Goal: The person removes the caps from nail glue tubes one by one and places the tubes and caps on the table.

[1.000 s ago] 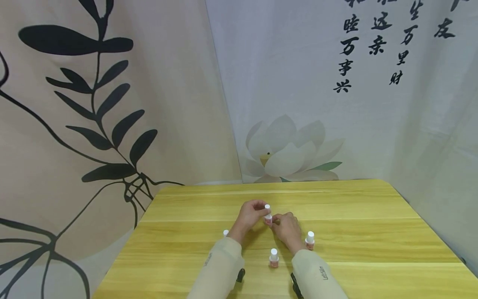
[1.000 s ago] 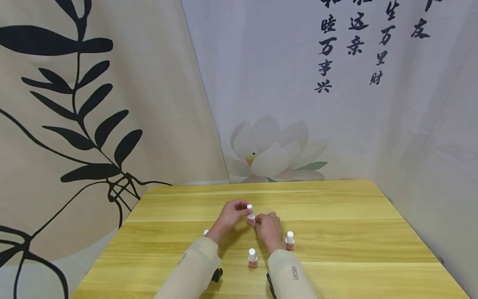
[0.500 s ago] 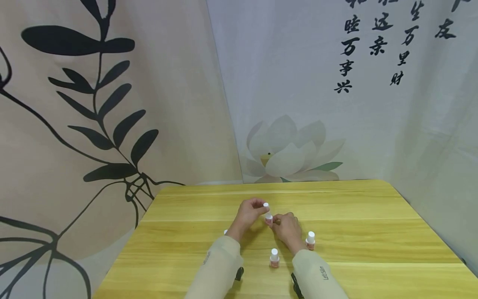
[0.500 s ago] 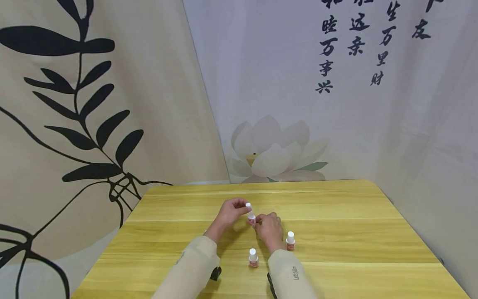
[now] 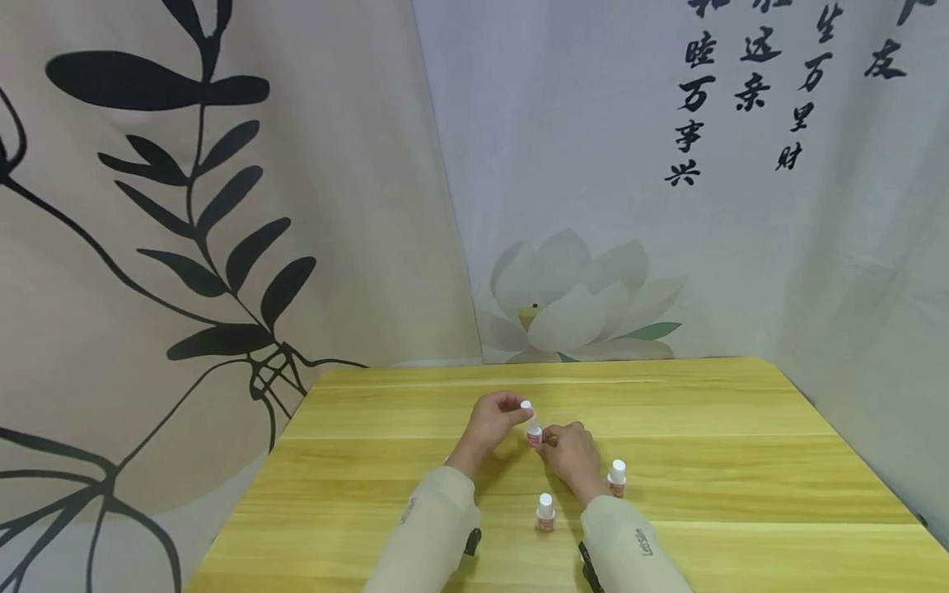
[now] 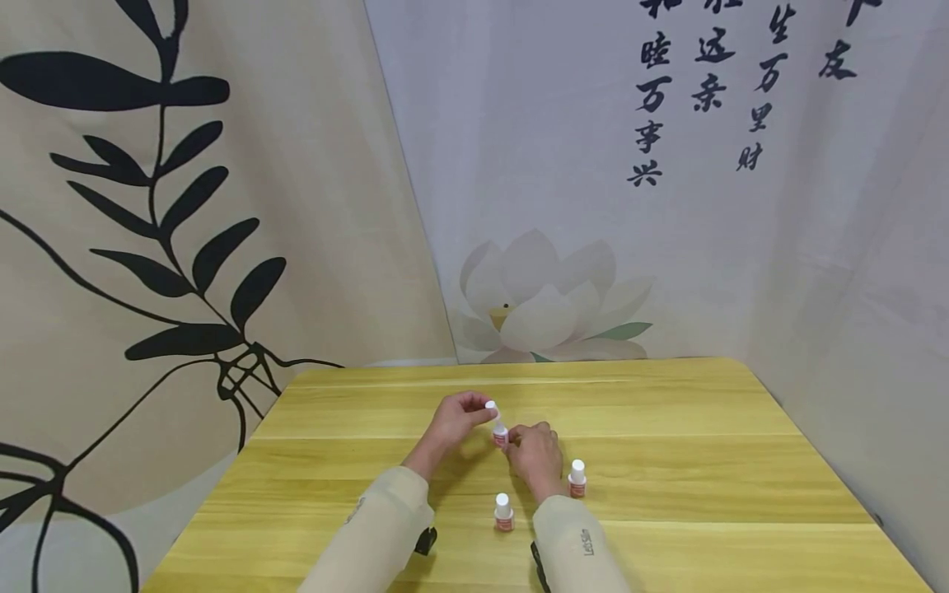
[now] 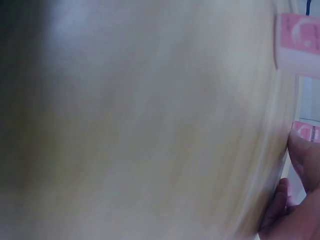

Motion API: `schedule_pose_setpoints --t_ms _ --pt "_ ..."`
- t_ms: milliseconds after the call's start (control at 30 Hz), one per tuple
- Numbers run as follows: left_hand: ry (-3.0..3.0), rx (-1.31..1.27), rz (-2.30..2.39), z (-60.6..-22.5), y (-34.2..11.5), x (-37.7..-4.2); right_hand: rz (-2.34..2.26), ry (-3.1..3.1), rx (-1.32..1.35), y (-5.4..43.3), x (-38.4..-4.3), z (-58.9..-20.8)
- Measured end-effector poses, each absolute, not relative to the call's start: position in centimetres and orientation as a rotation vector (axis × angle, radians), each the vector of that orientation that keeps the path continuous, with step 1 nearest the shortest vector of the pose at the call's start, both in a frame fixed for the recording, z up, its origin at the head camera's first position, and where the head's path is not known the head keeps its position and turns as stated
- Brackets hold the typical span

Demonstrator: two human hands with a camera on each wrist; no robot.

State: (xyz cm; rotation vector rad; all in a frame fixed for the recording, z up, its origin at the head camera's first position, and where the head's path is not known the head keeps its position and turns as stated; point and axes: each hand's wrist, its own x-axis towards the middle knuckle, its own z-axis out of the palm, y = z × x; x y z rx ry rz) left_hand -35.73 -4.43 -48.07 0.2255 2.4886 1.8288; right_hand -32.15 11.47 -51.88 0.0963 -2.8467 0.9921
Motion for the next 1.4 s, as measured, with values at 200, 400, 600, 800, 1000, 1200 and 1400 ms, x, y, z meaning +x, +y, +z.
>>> schedule_pose_setpoints --t_ms 200,400,600,800,1000,1200,1400 --pt "2.488 0.212 1.821 -47.8 -4.5 -35.6 1.000 -2.865 0.077 11.5 -32.1 -51.7" --pt "2.487 0.204 1.824 -47.6 -4.7 -35.5 1.002 -2.882 0.067 11.5 -32.1 -51.8" --pt "2.498 0.198 1.826 -47.5 -4.8 -35.6 1.012 -2.888 0.064 11.5 -32.0 -51.7" --pt "2.512 0.209 1.825 -47.6 -5.0 -35.6 1.027 -2.886 0.064 11.5 -32.1 -51.7" --pt "2.515 0.229 1.841 -47.5 -5.3 -35.5 1.022 -2.882 0.063 11.5 -32.2 -51.9" --pt "2.522 0.260 1.854 -47.3 -5.5 -35.2 1.031 -2.878 0.049 11.5 -32.3 -52.1" --pt "2.531 0.213 1.862 -47.4 -5.5 -35.6 1.022 -2.868 0.061 11.5 -32.3 -52.0"
